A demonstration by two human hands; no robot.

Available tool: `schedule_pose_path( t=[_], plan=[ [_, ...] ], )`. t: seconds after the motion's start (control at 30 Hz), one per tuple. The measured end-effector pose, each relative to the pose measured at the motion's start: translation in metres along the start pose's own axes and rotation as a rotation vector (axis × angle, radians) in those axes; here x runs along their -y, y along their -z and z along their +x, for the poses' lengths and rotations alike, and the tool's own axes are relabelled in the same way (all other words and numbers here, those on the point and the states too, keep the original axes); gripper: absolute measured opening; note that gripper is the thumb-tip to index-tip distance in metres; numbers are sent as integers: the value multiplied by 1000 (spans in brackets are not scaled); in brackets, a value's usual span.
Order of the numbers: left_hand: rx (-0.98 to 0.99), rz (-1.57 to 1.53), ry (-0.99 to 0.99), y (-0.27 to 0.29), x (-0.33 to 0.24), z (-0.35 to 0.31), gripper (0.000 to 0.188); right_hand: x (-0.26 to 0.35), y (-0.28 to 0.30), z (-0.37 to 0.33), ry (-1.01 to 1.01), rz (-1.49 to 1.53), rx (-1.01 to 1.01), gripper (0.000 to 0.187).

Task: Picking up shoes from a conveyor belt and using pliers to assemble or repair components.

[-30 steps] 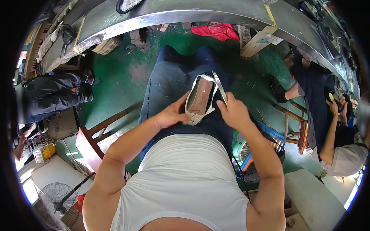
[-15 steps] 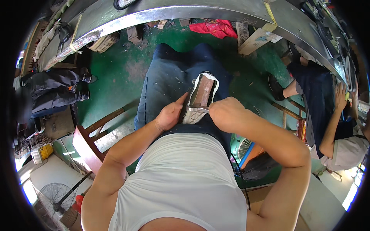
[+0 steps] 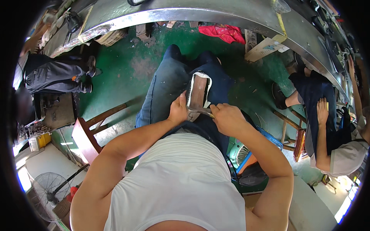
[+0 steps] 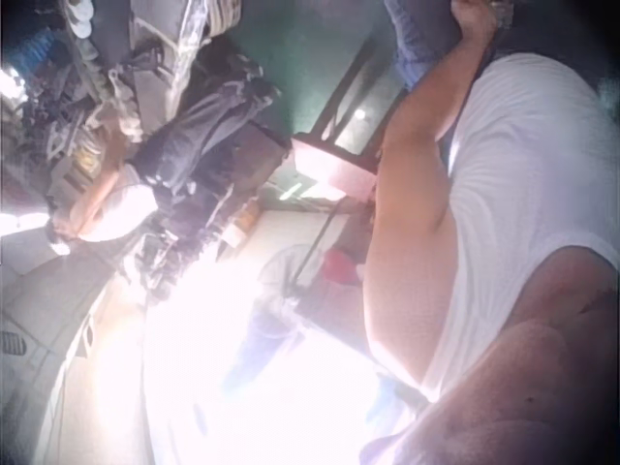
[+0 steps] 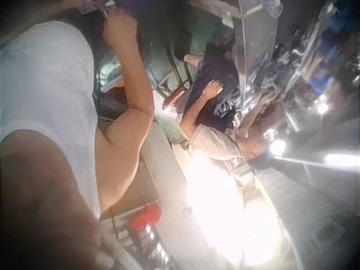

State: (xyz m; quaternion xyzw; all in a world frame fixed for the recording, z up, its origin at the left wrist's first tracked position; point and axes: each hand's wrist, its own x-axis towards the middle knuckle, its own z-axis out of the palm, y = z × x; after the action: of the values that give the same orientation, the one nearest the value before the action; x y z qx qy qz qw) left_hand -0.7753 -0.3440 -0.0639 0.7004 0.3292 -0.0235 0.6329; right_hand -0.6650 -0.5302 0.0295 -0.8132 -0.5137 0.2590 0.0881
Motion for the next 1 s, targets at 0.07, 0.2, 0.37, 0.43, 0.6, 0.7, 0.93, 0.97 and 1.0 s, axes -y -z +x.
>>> schedule_pose_path(
  t=[0.07,0.2,0.37,0.43,0.6,0.7,0.93,0.97,1.0],
  plan=[
    [-47,87,-109,-2,17,4,52,-6,4,-4,-8,10,64,29],
    [-41,149,-357,-4,28,7,46,-22,-15,-1,16,-9,-249,36],
    [36,306,-540,1,25,8,49,-34,-16,9,-187,4,-43,29],
    [83,339,-574,4,20,6,50,-45,-37,2,-159,172,-266,27],
    [385,667,-708,16,3,7,55,-58,-37,-21,-265,235,-76,20],
    [497,732,-478,17,-17,10,56,-67,1,-17,-352,478,206,19],
    [539,756,-482,17,-36,16,56,-30,-5,10,-348,361,-224,31],
    [578,865,-436,18,-47,13,55,-33,-19,15,-292,267,-127,33],
    [617,974,-389,18,-56,11,55,-40,-27,10,-298,267,-133,33]
  ],
)
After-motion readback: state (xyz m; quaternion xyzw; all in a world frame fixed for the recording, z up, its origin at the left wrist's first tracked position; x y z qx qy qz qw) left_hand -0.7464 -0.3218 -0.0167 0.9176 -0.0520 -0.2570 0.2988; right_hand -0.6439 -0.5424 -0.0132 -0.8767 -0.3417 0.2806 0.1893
